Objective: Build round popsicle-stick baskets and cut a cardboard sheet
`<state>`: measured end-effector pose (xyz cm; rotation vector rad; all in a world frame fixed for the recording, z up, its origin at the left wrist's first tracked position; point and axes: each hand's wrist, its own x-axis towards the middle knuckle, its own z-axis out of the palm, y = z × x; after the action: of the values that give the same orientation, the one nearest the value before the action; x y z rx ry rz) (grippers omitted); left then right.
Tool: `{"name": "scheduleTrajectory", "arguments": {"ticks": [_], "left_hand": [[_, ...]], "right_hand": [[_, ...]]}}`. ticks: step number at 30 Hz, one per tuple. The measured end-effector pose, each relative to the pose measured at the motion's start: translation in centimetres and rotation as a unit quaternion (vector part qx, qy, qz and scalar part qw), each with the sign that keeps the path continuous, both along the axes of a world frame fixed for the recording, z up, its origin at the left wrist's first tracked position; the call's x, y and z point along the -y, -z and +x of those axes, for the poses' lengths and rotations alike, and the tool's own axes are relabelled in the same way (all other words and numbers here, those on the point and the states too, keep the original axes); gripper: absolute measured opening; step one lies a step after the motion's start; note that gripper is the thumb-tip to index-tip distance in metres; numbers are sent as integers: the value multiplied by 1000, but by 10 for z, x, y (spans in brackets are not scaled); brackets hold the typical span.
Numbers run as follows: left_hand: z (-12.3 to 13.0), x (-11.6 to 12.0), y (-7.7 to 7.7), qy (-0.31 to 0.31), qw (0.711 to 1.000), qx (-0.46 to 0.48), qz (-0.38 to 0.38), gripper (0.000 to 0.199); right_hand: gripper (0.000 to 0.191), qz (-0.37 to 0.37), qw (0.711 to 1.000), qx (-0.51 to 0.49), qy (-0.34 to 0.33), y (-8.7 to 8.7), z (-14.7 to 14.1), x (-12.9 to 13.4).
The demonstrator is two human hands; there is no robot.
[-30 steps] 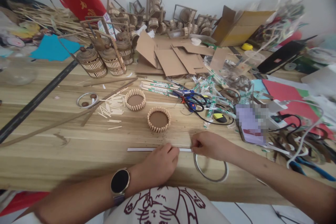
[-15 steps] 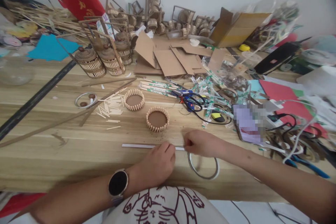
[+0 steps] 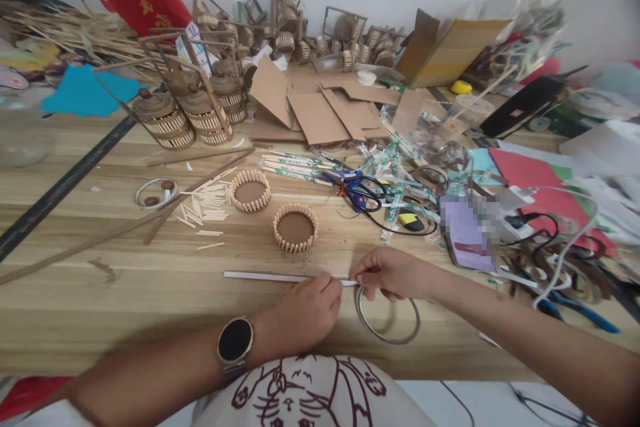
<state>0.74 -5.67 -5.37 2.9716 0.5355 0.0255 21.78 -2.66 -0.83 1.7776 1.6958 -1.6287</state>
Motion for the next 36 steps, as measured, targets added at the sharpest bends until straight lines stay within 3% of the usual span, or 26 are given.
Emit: {"name": "scheduleTrajectory", "arguments": {"ticks": [6, 15, 36], "left_hand": [[0, 0, 1, -1, 1000, 9, 6, 20], [2, 1, 0, -15, 1000, 13, 7, 22], [11, 0, -8, -38, 999, -31, -20, 27]], "right_hand": [[14, 7, 998, -26, 55, -3, 9, 4], [10, 12, 997, -14, 71, 4, 24, 9], [23, 5, 998, 65, 9, 12, 25, 7]]}}
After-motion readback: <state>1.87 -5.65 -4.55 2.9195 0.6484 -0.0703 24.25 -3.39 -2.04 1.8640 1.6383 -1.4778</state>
